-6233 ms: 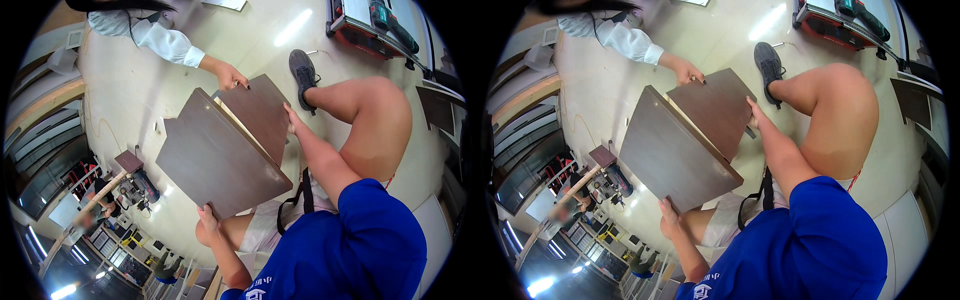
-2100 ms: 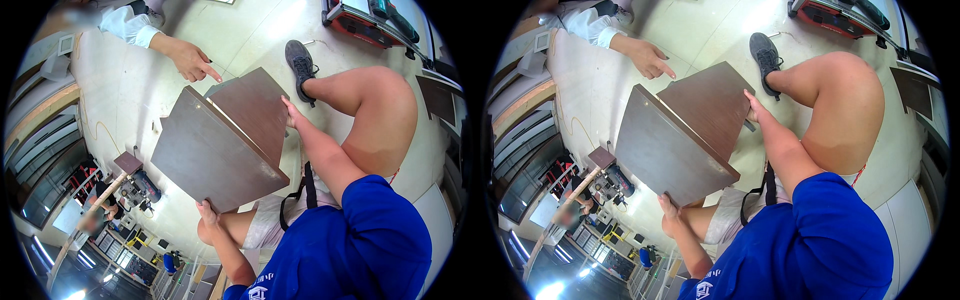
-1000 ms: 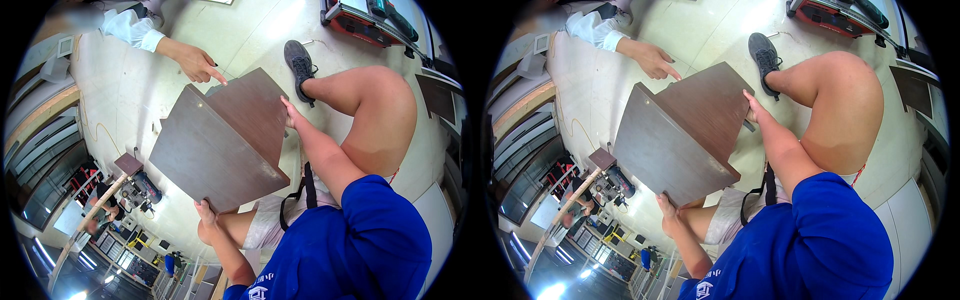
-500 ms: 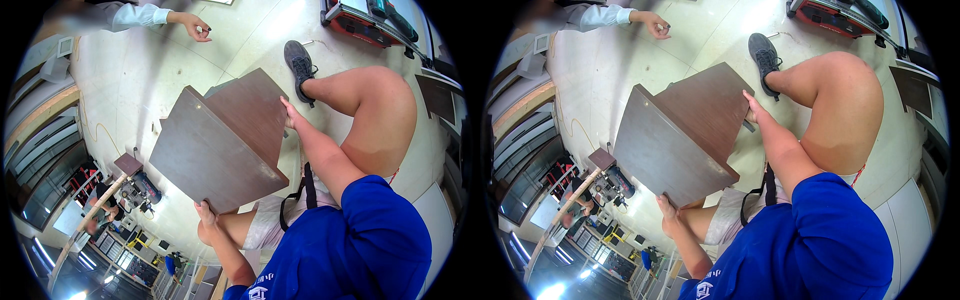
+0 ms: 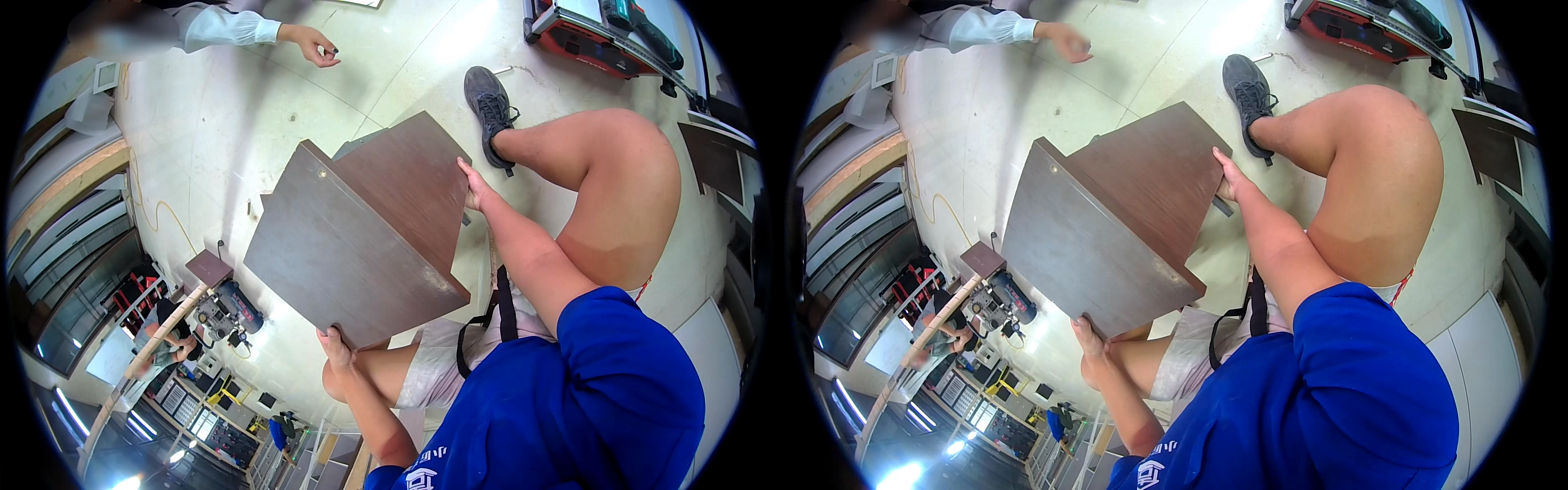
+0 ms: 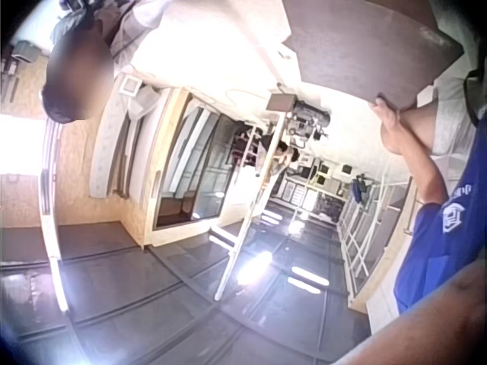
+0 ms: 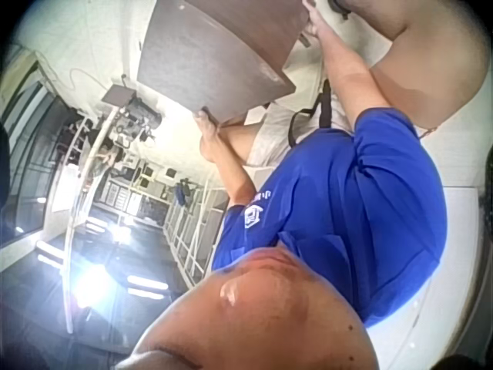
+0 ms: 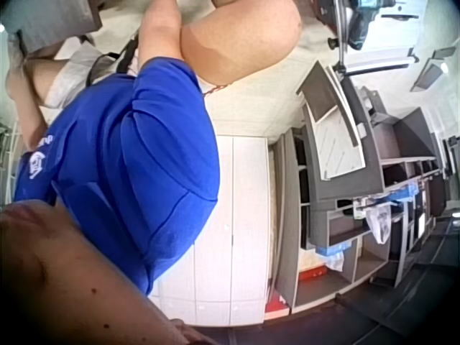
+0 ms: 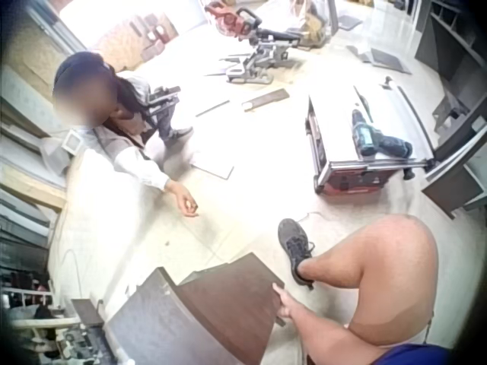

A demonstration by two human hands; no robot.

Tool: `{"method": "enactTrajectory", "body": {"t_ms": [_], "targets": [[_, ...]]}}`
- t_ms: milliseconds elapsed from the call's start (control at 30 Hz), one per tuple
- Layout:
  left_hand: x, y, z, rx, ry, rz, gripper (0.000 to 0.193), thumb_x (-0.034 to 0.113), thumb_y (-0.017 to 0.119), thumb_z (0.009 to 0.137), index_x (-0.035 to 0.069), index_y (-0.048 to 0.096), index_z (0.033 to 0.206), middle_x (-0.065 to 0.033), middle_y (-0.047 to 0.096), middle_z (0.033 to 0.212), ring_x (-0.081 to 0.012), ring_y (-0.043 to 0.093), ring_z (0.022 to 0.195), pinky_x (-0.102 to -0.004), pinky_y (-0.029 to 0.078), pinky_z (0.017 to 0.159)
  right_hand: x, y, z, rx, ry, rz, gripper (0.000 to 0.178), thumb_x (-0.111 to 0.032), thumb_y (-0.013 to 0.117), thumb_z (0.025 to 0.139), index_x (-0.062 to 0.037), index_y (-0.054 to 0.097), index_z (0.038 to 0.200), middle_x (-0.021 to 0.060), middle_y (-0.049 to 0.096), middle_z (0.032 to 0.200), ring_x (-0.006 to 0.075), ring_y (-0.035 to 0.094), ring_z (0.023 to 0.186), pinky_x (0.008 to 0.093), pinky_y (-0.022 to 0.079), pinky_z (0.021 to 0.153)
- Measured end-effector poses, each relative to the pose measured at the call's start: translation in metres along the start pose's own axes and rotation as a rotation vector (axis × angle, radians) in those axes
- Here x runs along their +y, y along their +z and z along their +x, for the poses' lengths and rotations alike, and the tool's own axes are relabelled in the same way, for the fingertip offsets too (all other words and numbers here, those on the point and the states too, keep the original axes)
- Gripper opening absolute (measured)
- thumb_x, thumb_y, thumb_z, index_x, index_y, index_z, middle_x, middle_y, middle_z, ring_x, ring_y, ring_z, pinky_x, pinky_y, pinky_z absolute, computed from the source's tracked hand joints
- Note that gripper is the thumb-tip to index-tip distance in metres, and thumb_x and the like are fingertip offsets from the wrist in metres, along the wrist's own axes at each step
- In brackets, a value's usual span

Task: The person sits on the floor and uses a cordless drill to fasten screws into flat-pack wooden panels. They align the pieces, drill them together, and assemble a small cabinet-like structure.

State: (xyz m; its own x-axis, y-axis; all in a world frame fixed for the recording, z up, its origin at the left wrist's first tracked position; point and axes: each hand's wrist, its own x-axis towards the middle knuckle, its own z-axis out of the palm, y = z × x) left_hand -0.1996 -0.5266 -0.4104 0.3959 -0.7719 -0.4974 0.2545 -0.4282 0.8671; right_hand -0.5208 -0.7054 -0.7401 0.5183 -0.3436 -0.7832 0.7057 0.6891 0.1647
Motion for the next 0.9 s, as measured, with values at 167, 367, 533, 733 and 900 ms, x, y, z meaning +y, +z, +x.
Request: {"method": "enactTrajectory", "body": {"t_ms": [167, 367, 533, 733, 900], "targets": [[0.003, 0.000, 0.002, 0.002, -0.002, 0.016, 0.073, 0.042, 0.080, 0.085, 0.000, 0.048, 0.136, -0.0098, 0.060, 0.131, -0.0240, 0.058, 0.120, -0.0398, 0.047, 0.102, -0.001, -0.003, 0.002, -0.018, -0.002, 0.012, 0.063, -0.055, 0.060, 0.094, -0.0089, 0.054, 0.136, 0.0111, 0.059, 0.137, 0.0271, 0.058, 0.122, 0.0465, 0.044, 0.107], [0.001, -0.006, 0.002, 0.002, -0.030, -0.002, 0.075, 0.042, 0.082, 0.083, 0.000, 0.049, 0.136, -0.0102, 0.060, 0.130, -0.0246, 0.059, 0.118, -0.0404, 0.049, 0.100, -0.002, -0.003, 0.002, -0.016, -0.015, 0.021, 0.061, -0.053, 0.060, 0.095, -0.0084, 0.054, 0.136, 0.0113, 0.060, 0.136, 0.0274, 0.059, 0.122, 0.0470, 0.045, 0.107], [0.002, -0.004, -0.001, 0.039, -0.012, 0.026, 0.077, 0.044, 0.082, 0.082, 0.000, 0.049, 0.135, -0.0105, 0.060, 0.130, -0.0252, 0.059, 0.117, -0.0405, 0.049, 0.099, -0.001, 0.000, -0.001, -0.005, -0.016, 0.007, 0.061, -0.052, 0.060, 0.096, -0.0079, 0.053, 0.137, 0.0115, 0.060, 0.136, 0.0275, 0.058, 0.122, 0.0467, 0.045, 0.107], [0.005, -0.009, 0.002, 0.024, -0.032, 0.048, 0.083, 0.048, 0.084, 0.079, -0.001, 0.048, 0.135, -0.0114, 0.060, 0.130, -0.0259, 0.059, 0.117, -0.0410, 0.049, 0.100, -0.001, -0.007, 0.006, -0.028, -0.012, 0.016, 0.062, -0.053, 0.059, 0.096, -0.0073, 0.053, 0.138, 0.0118, 0.059, 0.137, 0.0277, 0.058, 0.123, 0.0464, 0.045, 0.107], [0.000, -0.011, 0.000, 0.049, -0.023, 0.059, 0.084, 0.048, 0.084, 0.079, -0.002, 0.047, 0.136, -0.0108, 0.060, 0.129, -0.0253, 0.059, 0.118, -0.0412, 0.048, 0.099, -0.001, -0.002, 0.001, -0.031, 0.002, -0.002, 0.064, -0.054, 0.059, 0.096, -0.0068, 0.052, 0.139, 0.0119, 0.057, 0.141, 0.0278, 0.055, 0.126, 0.0463, 0.042, 0.109]]}}
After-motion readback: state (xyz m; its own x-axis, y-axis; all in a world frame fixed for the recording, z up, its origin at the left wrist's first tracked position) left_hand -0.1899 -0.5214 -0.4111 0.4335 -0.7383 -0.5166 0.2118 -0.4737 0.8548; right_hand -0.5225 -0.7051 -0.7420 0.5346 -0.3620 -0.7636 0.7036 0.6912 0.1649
